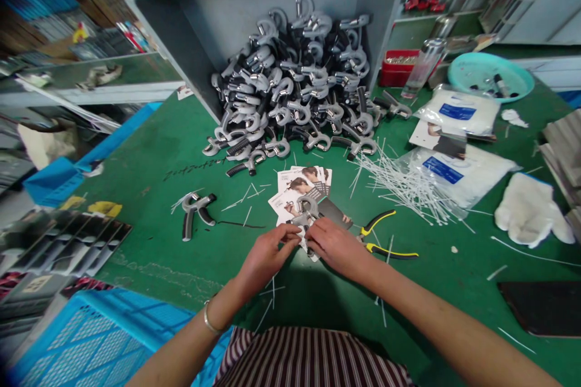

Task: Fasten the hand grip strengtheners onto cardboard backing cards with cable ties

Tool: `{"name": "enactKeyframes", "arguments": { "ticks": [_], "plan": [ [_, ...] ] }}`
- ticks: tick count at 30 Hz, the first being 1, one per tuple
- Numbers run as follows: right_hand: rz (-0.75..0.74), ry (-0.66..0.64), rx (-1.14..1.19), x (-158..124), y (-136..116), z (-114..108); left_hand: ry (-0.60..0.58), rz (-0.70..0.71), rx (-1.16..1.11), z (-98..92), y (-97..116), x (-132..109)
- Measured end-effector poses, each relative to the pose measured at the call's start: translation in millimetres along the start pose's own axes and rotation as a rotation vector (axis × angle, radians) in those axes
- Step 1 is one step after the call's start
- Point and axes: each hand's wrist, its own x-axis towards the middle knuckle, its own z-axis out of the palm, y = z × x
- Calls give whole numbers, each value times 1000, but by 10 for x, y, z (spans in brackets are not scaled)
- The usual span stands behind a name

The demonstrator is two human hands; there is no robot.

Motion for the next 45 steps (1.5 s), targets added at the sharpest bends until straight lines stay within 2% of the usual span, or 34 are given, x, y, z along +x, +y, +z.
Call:
{"name": "enactKeyframes", "arguments": {
  "ticks": [2, 4, 8, 11, 15, 18, 27, 29, 32, 34, 36, 39, 45],
  "plan": [
    [2, -7, 10, 12, -34, 32, 2, -13, 86, -3, 32, 8],
    [0, -7, 18, 23, -58, 65, 4, -55, 71, 2, 33, 11],
    [32, -5, 57, 32, -41, 105, -22, -195, -309, 7, -44, -2],
    [41, -5, 115, 33, -15, 107, 14, -283, -565, 44, -93, -9],
    [50, 24, 180, 24, -27, 87, 134, -336, -717, 146, -81, -11],
    [53, 55, 207, 5, -50, 76, 168, -351, -757, 191, -56, -12],
    [81, 62, 240, -3, -52, 167, 124, -330, -646, 134, -84, -17],
    [90, 60, 204, 15, -83, 188, 121, -297, -488, 135, -62, -24],
    [117, 53, 54, 44, -158, 182, 198, -192, -109, 128, 16, -46],
    [133, 38, -53, 51, -195, 146, 246, -140, 22, 110, 76, -71],
    [128, 21, -83, 44, -207, 102, 261, -136, -3, 91, 120, -96],
    [100, 21, -11, 32, -192, 71, 266, -166, -125, 86, 136, -106],
    [76, 120, 4, 56, -186, 152, 259, -169, -121, 60, 80, -60]
  ]
}}
